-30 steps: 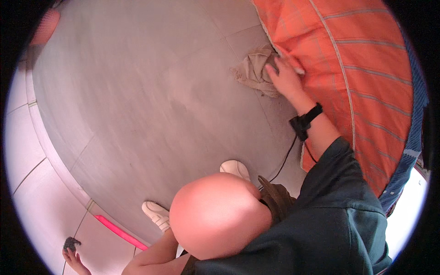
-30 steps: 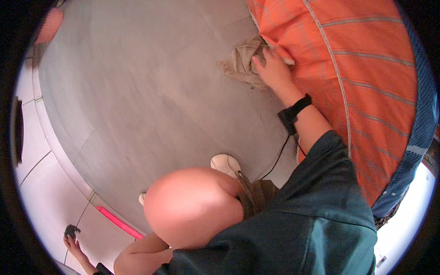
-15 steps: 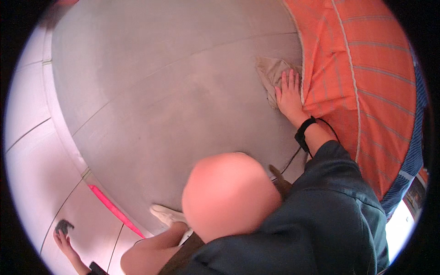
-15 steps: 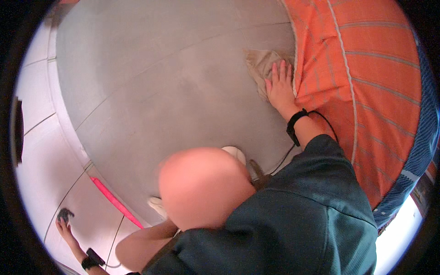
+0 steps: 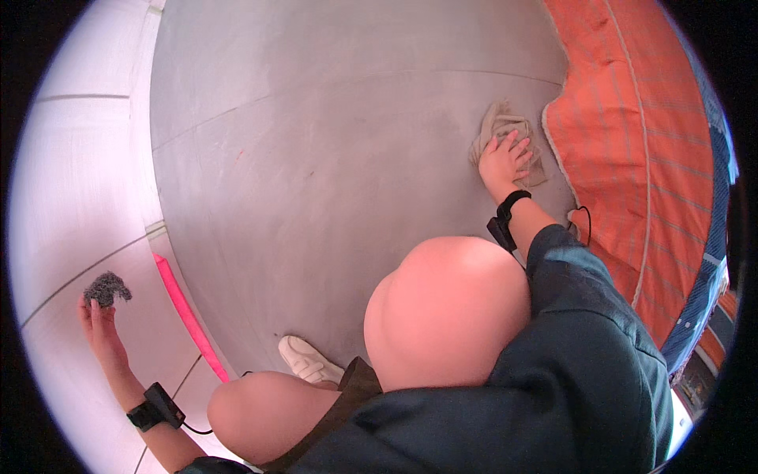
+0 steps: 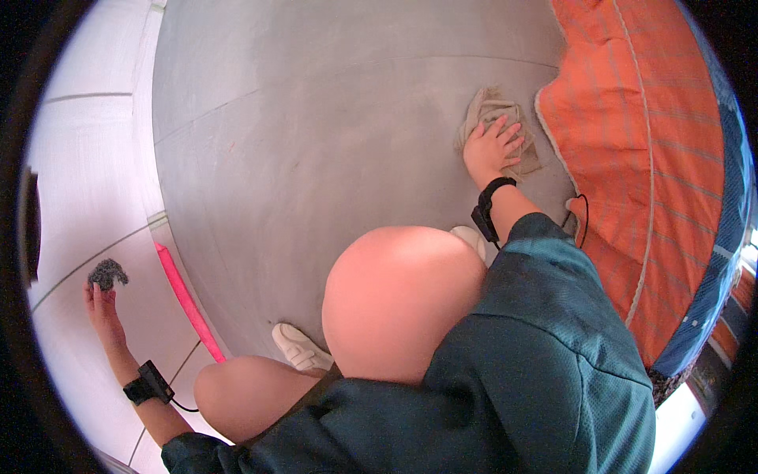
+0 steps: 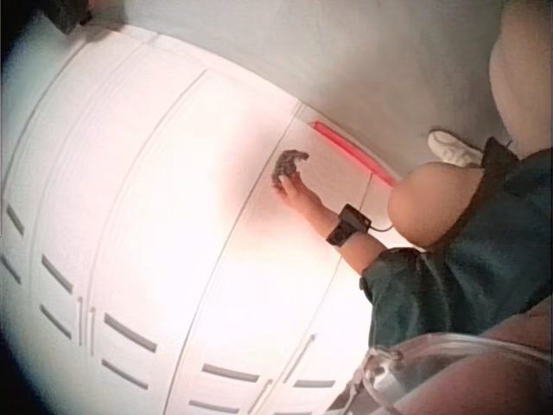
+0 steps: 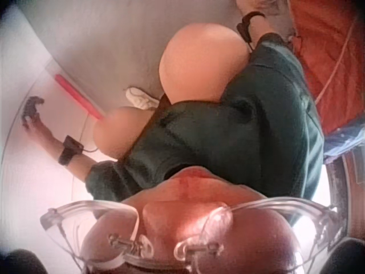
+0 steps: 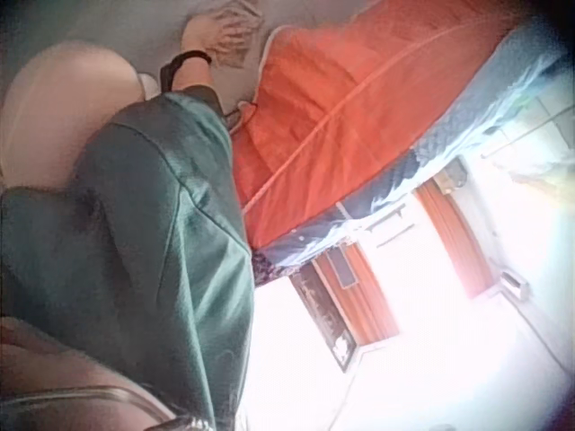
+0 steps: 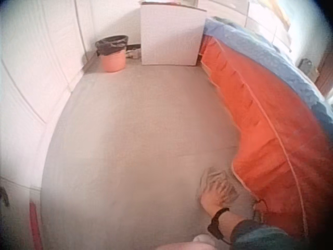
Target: The person wipes the floor using a cloth and a steel wool pad, scrubbing specific spots and then wiping over them. After cleaning the floor area near the cabinets and bed, the person picks up a trash can and moves it.
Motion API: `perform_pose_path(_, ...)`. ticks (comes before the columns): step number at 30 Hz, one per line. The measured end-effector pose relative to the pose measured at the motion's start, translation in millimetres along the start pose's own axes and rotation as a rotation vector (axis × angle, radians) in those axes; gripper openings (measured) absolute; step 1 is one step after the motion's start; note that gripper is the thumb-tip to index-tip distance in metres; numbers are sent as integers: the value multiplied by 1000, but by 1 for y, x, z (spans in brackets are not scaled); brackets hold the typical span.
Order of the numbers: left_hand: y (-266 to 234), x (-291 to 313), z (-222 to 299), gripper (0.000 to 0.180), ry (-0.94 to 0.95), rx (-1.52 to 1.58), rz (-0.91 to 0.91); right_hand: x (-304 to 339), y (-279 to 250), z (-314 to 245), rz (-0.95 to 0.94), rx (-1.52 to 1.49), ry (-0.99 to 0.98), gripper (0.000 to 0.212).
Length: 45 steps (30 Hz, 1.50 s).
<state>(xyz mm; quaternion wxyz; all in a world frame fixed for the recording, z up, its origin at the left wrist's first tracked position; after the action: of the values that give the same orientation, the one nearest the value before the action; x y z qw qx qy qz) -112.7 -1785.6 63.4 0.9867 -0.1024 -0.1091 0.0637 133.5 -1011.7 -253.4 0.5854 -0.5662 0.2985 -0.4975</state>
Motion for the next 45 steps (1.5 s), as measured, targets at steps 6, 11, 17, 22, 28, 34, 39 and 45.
perform_pose_path(6, -24, 10, -15, 40, -14, -100, -12, 61, -10, -116, 22, 30, -160, 60)
perform_pose_path(11, -7, 7, -63, 34, 30, -147, -154, 124, -6, -179, 0, 100, -260, 60)
perform_pose_path(17, -12, 15, -69, 32, 275, -471, -213, 164, 2, -221, -40, 136, -205, 60)
perform_pose_path(22, -21, 12, -61, 33, 313, -550, -203, 195, 15, -267, 40, 190, -311, 57)
perform_pose_path(28, -11, 12, -68, 37, 399, -632, -279, 257, 42, -404, 83, 138, -579, 58)
perform_pose_path(34, 57, 17, -45, 39, 510, -605, -547, 260, 29, -456, 73, 44, -696, 58)
perform_pose_path(39, 117, 35, -50, 43, 592, -607, -739, 272, 35, -468, 59, 39, -972, 55)
perform_pose_path(45, 118, 32, -47, 44, 581, -545, -779, 366, 34, -457, 172, -77, -1277, 50)
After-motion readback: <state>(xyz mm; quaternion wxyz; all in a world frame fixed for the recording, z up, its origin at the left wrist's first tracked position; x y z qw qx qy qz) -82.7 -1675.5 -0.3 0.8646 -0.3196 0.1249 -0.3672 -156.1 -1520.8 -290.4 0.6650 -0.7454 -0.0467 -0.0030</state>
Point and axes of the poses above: each hand's wrist, its own x-axis away from the middle knuckle, its own y-axis out of the palm, z = x × y, the point moved 9 cm from there along -x, towards the middle knuckle, and after that the axes turned 13 degrees about x, right-handed, at the moved point
